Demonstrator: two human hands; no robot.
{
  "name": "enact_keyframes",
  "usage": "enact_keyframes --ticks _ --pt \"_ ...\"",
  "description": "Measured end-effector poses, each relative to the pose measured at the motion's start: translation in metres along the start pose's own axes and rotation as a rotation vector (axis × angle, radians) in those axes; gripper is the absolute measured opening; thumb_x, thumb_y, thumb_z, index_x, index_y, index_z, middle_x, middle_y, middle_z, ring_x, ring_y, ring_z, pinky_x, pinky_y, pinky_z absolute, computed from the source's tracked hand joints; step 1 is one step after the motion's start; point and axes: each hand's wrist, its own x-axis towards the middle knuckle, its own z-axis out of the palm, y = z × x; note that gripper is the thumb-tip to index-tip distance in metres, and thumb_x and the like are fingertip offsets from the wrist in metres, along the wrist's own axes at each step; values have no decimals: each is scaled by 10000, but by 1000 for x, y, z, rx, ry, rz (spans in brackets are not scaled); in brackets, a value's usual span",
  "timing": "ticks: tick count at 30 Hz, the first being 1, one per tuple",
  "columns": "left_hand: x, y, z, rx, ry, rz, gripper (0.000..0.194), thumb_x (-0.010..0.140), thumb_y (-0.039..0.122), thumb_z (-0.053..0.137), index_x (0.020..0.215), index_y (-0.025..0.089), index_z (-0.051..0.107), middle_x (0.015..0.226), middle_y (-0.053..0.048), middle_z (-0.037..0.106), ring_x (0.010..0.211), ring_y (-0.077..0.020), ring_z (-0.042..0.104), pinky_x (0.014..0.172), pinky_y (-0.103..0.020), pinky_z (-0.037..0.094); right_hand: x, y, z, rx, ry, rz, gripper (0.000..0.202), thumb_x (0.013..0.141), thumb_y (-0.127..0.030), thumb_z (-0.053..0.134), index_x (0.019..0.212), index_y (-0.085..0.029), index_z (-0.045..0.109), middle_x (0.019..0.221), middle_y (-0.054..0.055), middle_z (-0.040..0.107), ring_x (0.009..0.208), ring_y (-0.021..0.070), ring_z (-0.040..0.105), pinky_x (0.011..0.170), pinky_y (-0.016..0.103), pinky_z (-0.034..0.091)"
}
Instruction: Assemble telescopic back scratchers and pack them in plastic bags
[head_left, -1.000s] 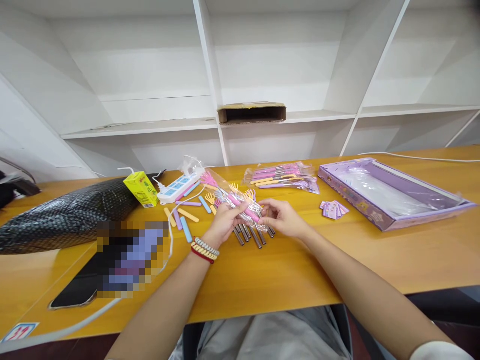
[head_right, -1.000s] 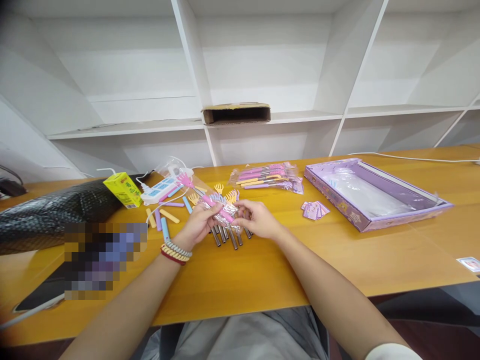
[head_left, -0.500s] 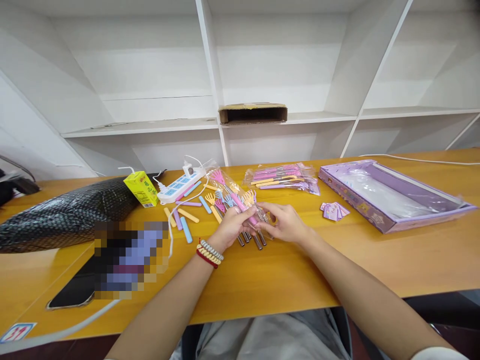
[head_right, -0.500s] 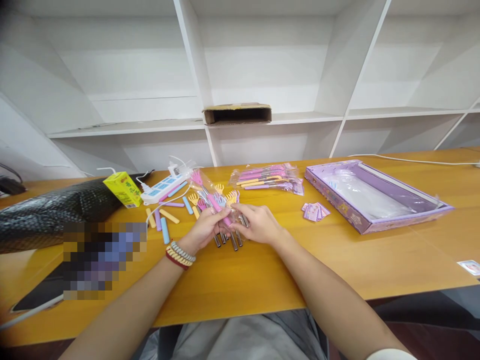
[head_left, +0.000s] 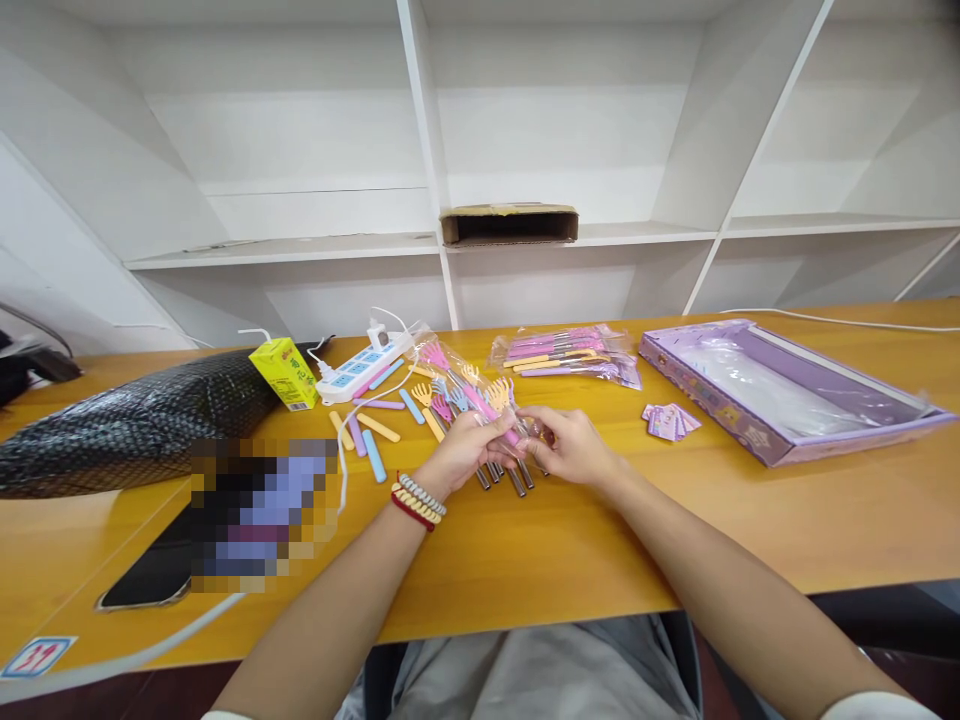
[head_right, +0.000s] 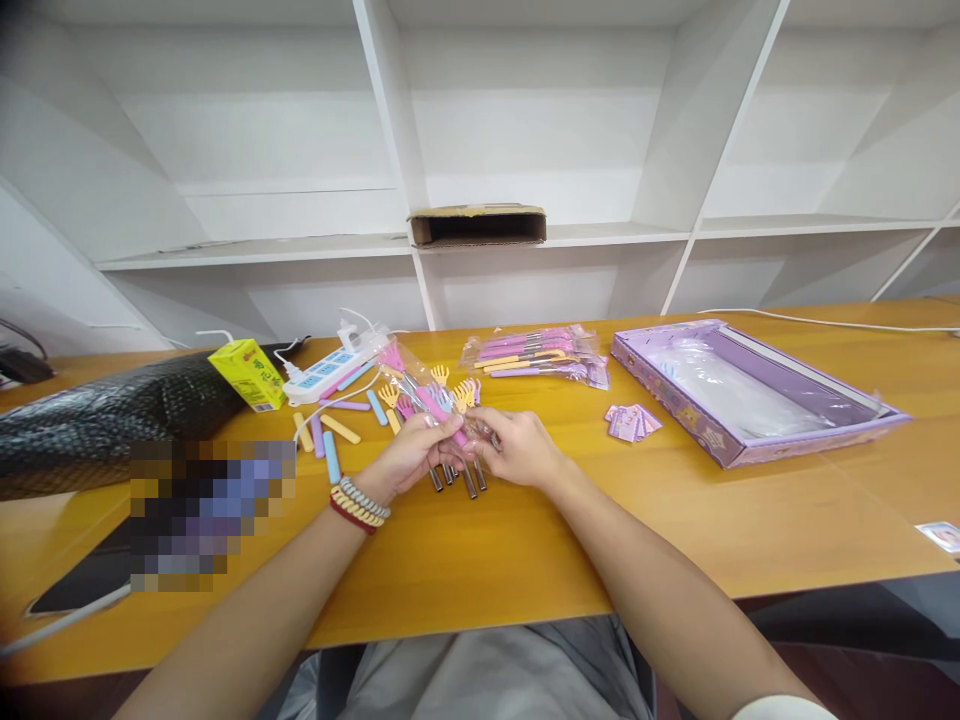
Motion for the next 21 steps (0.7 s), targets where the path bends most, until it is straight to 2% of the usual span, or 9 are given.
enact_keyframes --ticks 8,15,21 --pt "0 2 -3 35 4 -21 298 734 346 653 823 63 625 650 -105 657 595 -188 653 514 -259 537 -1 1 2 67 -22 24 325 792 -208 525 1117 -201 541 682 -3 628 525 96 504 561 218 394" --pt "2 0 -6 24 -25 -27 310 727 371 654 759 65 613 640 -113 663 564 -181 646 508 -265 530 0 1 1 108 -34 29 296 813 -325 537 1077 -193 561 636 -12 600 502 82 473 539 205 380" --pt "2 9 -9 -26 26 8 289 744 357 633 717 69 629 580 -100 653 513 -168 628 470 -246 513 0 -2 -5 226 -19 31 407 796 -400 564 1134 -175 531 664 -7 583 491 70 436 510 197 377"
